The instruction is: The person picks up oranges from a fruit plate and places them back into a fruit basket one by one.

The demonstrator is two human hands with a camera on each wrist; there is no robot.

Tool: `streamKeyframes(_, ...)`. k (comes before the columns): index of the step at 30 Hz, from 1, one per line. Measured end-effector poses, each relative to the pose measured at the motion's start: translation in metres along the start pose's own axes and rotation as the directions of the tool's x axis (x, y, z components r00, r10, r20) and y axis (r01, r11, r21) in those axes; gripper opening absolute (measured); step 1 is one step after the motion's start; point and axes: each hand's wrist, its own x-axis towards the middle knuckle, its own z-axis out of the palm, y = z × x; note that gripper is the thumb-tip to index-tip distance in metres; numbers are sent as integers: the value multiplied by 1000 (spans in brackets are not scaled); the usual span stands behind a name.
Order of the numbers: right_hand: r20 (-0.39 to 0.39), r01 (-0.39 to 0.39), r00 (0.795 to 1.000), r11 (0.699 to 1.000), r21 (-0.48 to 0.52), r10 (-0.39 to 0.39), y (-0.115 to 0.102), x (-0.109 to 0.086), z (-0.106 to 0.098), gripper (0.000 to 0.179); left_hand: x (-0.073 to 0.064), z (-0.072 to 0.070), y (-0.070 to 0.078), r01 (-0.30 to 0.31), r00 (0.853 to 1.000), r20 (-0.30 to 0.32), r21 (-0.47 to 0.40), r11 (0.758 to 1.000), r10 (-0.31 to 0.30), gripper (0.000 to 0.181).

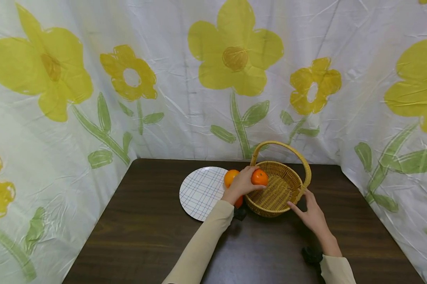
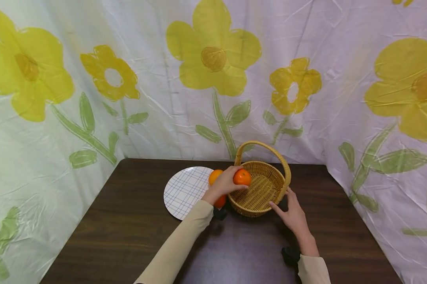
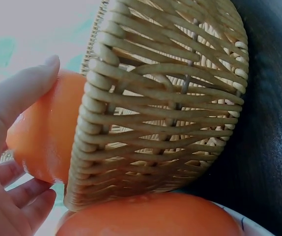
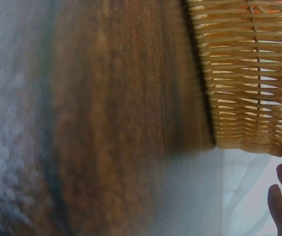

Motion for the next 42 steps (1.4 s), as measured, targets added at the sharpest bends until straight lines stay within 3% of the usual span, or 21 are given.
streamKeyframes(13, -3, 1, 1000, 1000, 7, -1, 1, 0, -2, 74, 5, 3, 2, -3, 999, 52, 52, 999, 0, 80)
streamKeyframes(25, 2, -1, 1000, 1000, 3, 1, 0, 0, -2, 73, 8, 12, 0, -48, 998, 58, 156, 987, 39, 75)
streamKeyframes(42, -3, 11, 1000, 1000, 9, -11, 0, -1, 1, 74, 11, 17, 0, -69, 996, 74, 222, 973, 53, 74)
